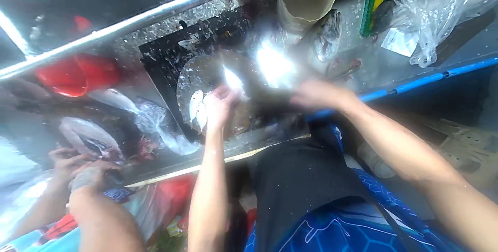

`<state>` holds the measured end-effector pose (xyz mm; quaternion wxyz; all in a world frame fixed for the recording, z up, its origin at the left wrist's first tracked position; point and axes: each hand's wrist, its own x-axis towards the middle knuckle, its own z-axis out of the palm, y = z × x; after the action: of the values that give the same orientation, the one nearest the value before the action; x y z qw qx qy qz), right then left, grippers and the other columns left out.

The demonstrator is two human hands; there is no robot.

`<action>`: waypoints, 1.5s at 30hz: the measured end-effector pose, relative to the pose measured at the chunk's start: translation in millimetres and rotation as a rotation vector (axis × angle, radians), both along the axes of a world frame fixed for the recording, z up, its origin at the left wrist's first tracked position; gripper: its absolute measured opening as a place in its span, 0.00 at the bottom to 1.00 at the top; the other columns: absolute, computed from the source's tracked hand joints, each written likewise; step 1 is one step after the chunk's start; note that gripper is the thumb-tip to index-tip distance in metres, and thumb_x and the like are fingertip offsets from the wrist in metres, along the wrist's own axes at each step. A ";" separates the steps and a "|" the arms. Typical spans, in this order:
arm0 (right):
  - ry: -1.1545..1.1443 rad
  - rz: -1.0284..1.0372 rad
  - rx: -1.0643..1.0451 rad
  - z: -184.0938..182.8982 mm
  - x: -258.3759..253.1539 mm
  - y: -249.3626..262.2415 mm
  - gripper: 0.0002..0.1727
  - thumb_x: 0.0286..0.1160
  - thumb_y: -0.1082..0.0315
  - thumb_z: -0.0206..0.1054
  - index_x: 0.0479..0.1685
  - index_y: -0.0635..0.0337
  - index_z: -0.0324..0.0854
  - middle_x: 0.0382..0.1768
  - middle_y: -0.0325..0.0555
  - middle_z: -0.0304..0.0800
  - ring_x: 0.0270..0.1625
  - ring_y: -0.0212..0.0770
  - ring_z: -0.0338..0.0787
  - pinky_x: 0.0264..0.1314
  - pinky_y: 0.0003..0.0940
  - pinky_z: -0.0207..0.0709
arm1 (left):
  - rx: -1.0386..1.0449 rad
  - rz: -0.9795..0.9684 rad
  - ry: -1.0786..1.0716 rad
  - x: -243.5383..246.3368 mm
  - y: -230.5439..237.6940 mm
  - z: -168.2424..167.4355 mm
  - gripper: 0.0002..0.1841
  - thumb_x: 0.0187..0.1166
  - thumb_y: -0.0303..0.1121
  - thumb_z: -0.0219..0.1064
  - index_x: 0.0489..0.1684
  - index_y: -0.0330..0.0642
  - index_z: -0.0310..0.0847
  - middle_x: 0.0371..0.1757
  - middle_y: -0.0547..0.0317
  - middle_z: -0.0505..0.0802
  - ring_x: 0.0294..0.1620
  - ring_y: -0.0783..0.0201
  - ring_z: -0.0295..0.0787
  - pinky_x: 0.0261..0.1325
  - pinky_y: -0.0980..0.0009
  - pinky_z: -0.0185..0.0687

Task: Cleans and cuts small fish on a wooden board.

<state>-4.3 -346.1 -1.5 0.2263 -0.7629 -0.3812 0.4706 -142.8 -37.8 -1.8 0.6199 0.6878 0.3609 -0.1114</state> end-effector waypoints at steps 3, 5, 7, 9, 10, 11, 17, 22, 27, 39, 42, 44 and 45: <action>-0.206 -0.063 -0.193 43.9 -36.3 26.6 0.18 0.89 0.52 0.56 0.59 0.51 0.85 0.36 0.53 0.92 0.44 0.59 0.94 0.44 0.63 0.86 | 0.266 0.074 -0.004 1.1 -17.1 1.6 0.10 0.77 0.35 0.75 0.48 0.40 0.89 0.37 0.62 0.97 0.38 0.72 0.95 0.50 0.67 0.93; -0.308 -0.150 -0.333 71.3 -74.4 53.7 0.13 0.83 0.62 0.59 0.59 0.55 0.82 0.33 0.56 0.90 0.38 0.62 0.93 0.34 0.62 0.85 | 0.391 0.153 0.030 3.3 -29.8 -6.3 0.11 0.78 0.39 0.74 0.48 0.41 0.88 0.38 0.62 0.97 0.39 0.71 0.95 0.50 0.65 0.92; -0.329 -0.241 -0.398 89.7 -106.8 76.3 0.10 0.80 0.69 0.63 0.55 0.60 0.80 0.31 0.56 0.89 0.33 0.61 0.92 0.28 0.59 0.84 | 0.499 0.191 0.121 8.4 -45.1 -10.0 0.15 0.79 0.43 0.72 0.52 0.42 0.87 0.40 0.59 0.96 0.43 0.66 0.93 0.53 0.59 0.88; -0.299 -0.271 -0.444 94.7 -121.2 92.2 0.09 0.81 0.70 0.62 0.54 0.61 0.78 0.34 0.56 0.89 0.35 0.60 0.93 0.29 0.57 0.85 | 0.579 0.201 0.240 14.5 -57.0 -10.2 0.19 0.79 0.46 0.71 0.56 0.41 0.86 0.44 0.53 0.94 0.48 0.56 0.92 0.58 0.49 0.85; -0.255 -0.287 -0.452 94.7 -122.1 94.2 0.10 0.81 0.69 0.62 0.55 0.61 0.77 0.34 0.56 0.89 0.37 0.60 0.94 0.31 0.57 0.85 | 0.609 0.192 0.289 15.6 -61.3 -11.2 0.20 0.79 0.47 0.70 0.57 0.41 0.86 0.46 0.49 0.94 0.51 0.52 0.92 0.59 0.45 0.84; -0.172 -0.301 -0.457 94.6 -118.3 93.0 0.13 0.82 0.66 0.62 0.59 0.60 0.76 0.36 0.57 0.90 0.40 0.61 0.94 0.34 0.58 0.86 | 0.631 0.180 0.316 15.6 -64.2 -12.2 0.20 0.78 0.47 0.69 0.57 0.40 0.85 0.48 0.47 0.93 0.53 0.49 0.91 0.60 0.43 0.83; 0.034 -0.346 -0.351 57.0 -83.8 68.3 0.21 0.87 0.55 0.55 0.69 0.55 0.80 0.46 0.56 0.92 0.46 0.55 0.94 0.47 0.60 0.87 | 0.576 0.036 0.412 5.2 -51.1 -2.4 0.23 0.76 0.45 0.71 0.59 0.35 0.85 0.55 0.38 0.92 0.59 0.41 0.90 0.63 0.37 0.82; -0.247 -0.214 -0.254 28.2 -88.1 89.2 0.20 0.86 0.55 0.53 0.68 0.51 0.80 0.44 0.54 0.93 0.52 0.59 0.94 0.51 0.64 0.86 | 0.507 -0.046 0.450 0.9 -40.0 6.1 0.23 0.77 0.46 0.70 0.57 0.32 0.85 0.54 0.36 0.92 0.58 0.41 0.91 0.61 0.38 0.84; -0.396 -0.255 -0.217 15.5 -76.1 93.6 0.23 0.88 0.52 0.54 0.68 0.56 0.82 0.44 0.60 0.93 0.49 0.64 0.94 0.48 0.69 0.86 | 0.461 0.042 0.428 -5.3 -32.0 8.7 0.29 0.71 0.51 0.76 0.60 0.33 0.85 0.54 0.38 0.93 0.57 0.42 0.92 0.61 0.40 0.87; -0.399 -0.563 -0.267 18.7 -31.6 2.1 0.26 0.89 0.48 0.54 0.73 0.55 0.80 0.49 0.62 0.93 0.52 0.64 0.94 0.55 0.71 0.84 | 0.046 0.093 0.201 -8.9 -74.3 0.7 0.20 0.78 0.43 0.71 0.57 0.34 0.86 0.45 0.44 0.96 0.40 0.53 0.98 0.51 0.49 0.96; -0.466 -0.671 -0.278 44.6 -41.0 -50.0 0.26 0.91 0.47 0.52 0.71 0.56 0.79 0.45 0.63 0.93 0.48 0.67 0.94 0.49 0.73 0.83 | 0.181 -0.066 0.118 -10.4 -82.4 5.8 0.23 0.80 0.51 0.71 0.62 0.43 0.87 0.51 0.54 0.97 0.47 0.60 0.98 0.56 0.54 0.96; -0.473 -0.672 -0.235 52.8 -59.9 -66.6 0.27 0.91 0.45 0.51 0.72 0.55 0.79 0.41 0.62 0.92 0.43 0.65 0.94 0.42 0.71 0.83 | 0.591 -0.119 0.211 -38.1 -44.8 10.5 0.23 0.81 0.52 0.67 0.64 0.47 0.86 0.59 0.50 0.94 0.58 0.51 0.93 0.62 0.43 0.88; -0.435 -0.640 -0.225 56.5 -71.6 -65.7 0.28 0.91 0.45 0.51 0.73 0.55 0.78 0.43 0.61 0.92 0.44 0.63 0.94 0.44 0.69 0.84 | 0.728 -0.135 0.307 -57.2 -24.5 14.1 0.24 0.81 0.50 0.66 0.68 0.44 0.84 0.66 0.40 0.89 0.65 0.41 0.88 0.65 0.36 0.83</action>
<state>-75.8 -411.7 55.0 0.1904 -0.9449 -0.1097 0.2427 -200.0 -62.3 12.4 0.2661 0.8600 0.4191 -0.1183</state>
